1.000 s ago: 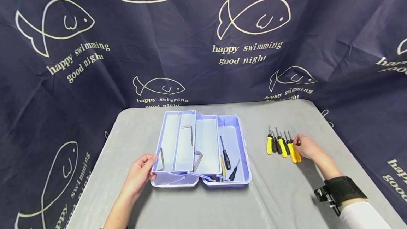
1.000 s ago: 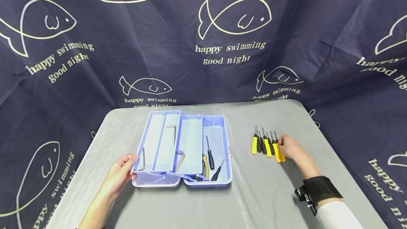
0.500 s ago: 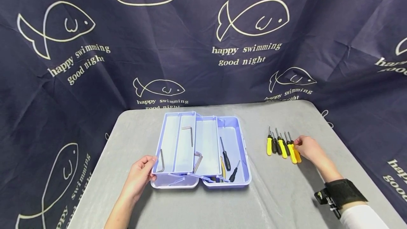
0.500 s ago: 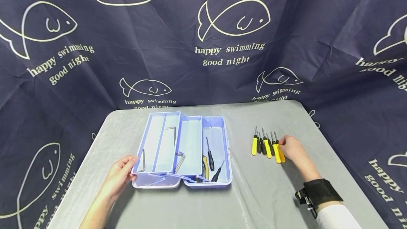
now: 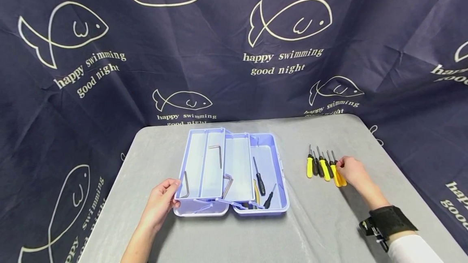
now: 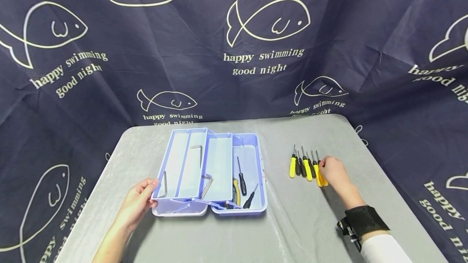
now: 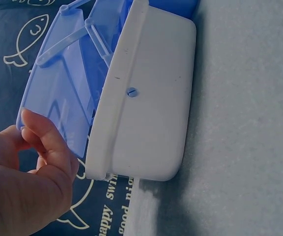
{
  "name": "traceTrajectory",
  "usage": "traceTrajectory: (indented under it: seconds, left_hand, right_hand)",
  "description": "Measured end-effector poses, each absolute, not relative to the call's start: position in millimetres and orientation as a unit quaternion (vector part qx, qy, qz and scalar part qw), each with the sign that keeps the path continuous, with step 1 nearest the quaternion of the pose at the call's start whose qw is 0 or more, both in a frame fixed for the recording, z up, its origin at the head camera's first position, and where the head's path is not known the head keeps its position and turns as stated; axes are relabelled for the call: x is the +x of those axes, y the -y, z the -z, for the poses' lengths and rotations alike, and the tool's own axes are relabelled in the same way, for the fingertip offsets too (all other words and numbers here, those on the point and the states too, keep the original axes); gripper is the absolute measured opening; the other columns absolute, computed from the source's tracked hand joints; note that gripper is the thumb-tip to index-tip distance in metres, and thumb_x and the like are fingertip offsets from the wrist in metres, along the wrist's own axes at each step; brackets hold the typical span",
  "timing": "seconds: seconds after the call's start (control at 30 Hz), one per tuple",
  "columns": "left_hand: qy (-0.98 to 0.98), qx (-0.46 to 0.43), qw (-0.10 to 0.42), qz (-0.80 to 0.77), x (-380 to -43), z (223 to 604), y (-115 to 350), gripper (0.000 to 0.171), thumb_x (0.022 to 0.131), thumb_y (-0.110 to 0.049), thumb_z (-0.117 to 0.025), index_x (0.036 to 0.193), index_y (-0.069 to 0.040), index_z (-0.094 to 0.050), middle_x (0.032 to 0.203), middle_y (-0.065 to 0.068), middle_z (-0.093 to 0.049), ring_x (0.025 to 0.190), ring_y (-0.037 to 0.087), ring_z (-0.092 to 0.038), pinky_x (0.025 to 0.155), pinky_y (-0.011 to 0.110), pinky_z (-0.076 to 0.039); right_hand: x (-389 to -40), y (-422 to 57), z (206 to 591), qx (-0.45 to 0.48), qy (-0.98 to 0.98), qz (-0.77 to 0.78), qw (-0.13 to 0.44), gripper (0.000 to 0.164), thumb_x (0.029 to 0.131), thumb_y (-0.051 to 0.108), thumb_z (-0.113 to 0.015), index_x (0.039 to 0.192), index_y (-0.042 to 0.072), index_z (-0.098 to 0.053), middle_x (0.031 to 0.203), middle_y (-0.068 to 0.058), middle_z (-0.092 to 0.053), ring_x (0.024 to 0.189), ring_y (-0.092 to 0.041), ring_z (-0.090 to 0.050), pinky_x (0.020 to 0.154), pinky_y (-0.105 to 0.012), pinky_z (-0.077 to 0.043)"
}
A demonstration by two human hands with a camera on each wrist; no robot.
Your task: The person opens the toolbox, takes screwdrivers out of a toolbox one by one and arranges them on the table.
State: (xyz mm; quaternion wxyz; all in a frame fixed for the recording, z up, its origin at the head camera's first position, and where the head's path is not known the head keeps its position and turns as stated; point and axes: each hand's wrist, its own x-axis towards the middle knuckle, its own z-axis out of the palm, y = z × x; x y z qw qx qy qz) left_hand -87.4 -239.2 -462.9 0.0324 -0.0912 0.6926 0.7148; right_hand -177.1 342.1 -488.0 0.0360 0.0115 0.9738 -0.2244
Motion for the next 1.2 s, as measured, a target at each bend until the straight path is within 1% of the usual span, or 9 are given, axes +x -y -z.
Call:
traceTrajectory:
  seconds: [0.23,0.4,0.57,0.67,0.77,0.93,1.07,1.2]
  left_hand:
    - [-0.691,-0.096,0.035,-0.716,-86,465,240,0.015,0.107,-0.008,-0.053,0.096,0.000,-0.061,0.068,-0.004,-0.055,0.055,0.005,-0.048,0.051,0.019,-0.045]
    - [-0.691,-0.096,0.036,-0.715,-86,464,240,0.015,0.106,-0.008,-0.053,0.097,0.000,-0.062,0.068,-0.004,-0.056,0.056,0.005,-0.048,0.051,0.019,-0.045]
    - [-0.691,-0.092,0.038,-0.716,-87,463,241,0.015,0.107,-0.008,-0.054,0.097,0.000,-0.062,0.068,-0.004,-0.056,0.055,0.005,-0.048,0.051,0.018,-0.045]
    - [-0.691,-0.087,0.036,-0.717,-88,460,242,0.015,0.107,-0.008,-0.055,0.096,0.000,-0.062,0.067,-0.004,-0.055,0.054,0.005,-0.048,0.050,0.019,-0.045]
    - [-0.687,-0.082,0.028,-0.721,-90,458,243,0.016,0.107,-0.009,-0.056,0.094,-0.001,-0.062,0.065,-0.005,-0.053,0.054,0.005,-0.047,0.049,0.018,-0.044]
    - [-0.681,-0.086,0.027,-0.726,-91,458,243,0.018,0.107,-0.011,-0.056,0.093,-0.002,-0.061,0.065,-0.005,-0.052,0.055,0.005,-0.047,0.050,0.018,-0.044]
    - [-0.685,-0.094,0.033,-0.722,-90,461,242,0.017,0.107,-0.009,-0.055,0.094,-0.002,-0.061,0.066,-0.004,-0.053,0.055,0.005,-0.047,0.050,0.018,-0.044]
    - [-0.688,-0.091,0.039,-0.719,-89,462,240,0.016,0.107,-0.009,-0.054,0.094,-0.002,-0.061,0.066,-0.004,-0.053,0.055,0.006,-0.047,0.051,0.019,-0.044]
  right_hand:
    - [-176,-342,490,-0.001,-0.974,0.221,0.049,0.008,0.093,0.002,-0.060,0.091,-0.003,-0.055,0.079,-0.013,-0.059,0.072,-0.030,-0.056,0.066,-0.043,-0.048]
    - [-177,-339,484,-0.005,-0.977,0.212,0.035,0.010,0.090,0.005,-0.061,0.087,-0.003,-0.056,0.078,-0.015,-0.057,0.077,-0.034,-0.055,0.070,-0.047,-0.047]
    - [-181,-319,470,-0.015,-0.976,0.216,0.009,0.014,0.094,0.010,-0.065,0.092,-0.002,-0.058,0.081,-0.018,-0.062,0.078,-0.036,-0.058,0.074,-0.053,-0.049]
    - [-189,-295,458,-0.027,-0.973,0.231,-0.012,0.015,0.095,0.012,-0.064,0.095,-0.002,-0.059,0.084,-0.020,-0.066,0.076,-0.035,-0.062,0.074,-0.054,-0.051]
    - [-201,-262,440,-0.042,-0.966,0.253,-0.028,0.015,0.095,0.012,-0.062,0.098,-0.003,-0.059,0.089,-0.021,-0.070,0.081,-0.037,-0.066,0.079,-0.055,-0.052]
    - [-220,-202,410,-0.075,-0.962,0.260,-0.030,0.014,0.095,0.012,-0.062,0.097,-0.001,-0.062,0.092,-0.019,-0.072,0.084,-0.037,-0.068,0.082,-0.053,-0.054]
    - [-227,-160,397,-0.109,-0.965,0.239,0.005,0.013,0.094,0.013,-0.065,0.094,0.000,-0.064,0.088,-0.016,-0.071,0.080,-0.033,-0.066,0.079,-0.050,-0.056]
    - [-230,-128,399,-0.135,-0.966,0.211,0.066,0.016,0.096,0.014,-0.068,0.094,-0.002,-0.069,0.085,-0.014,-0.071,0.075,-0.028,-0.066,0.075,-0.043,-0.057]
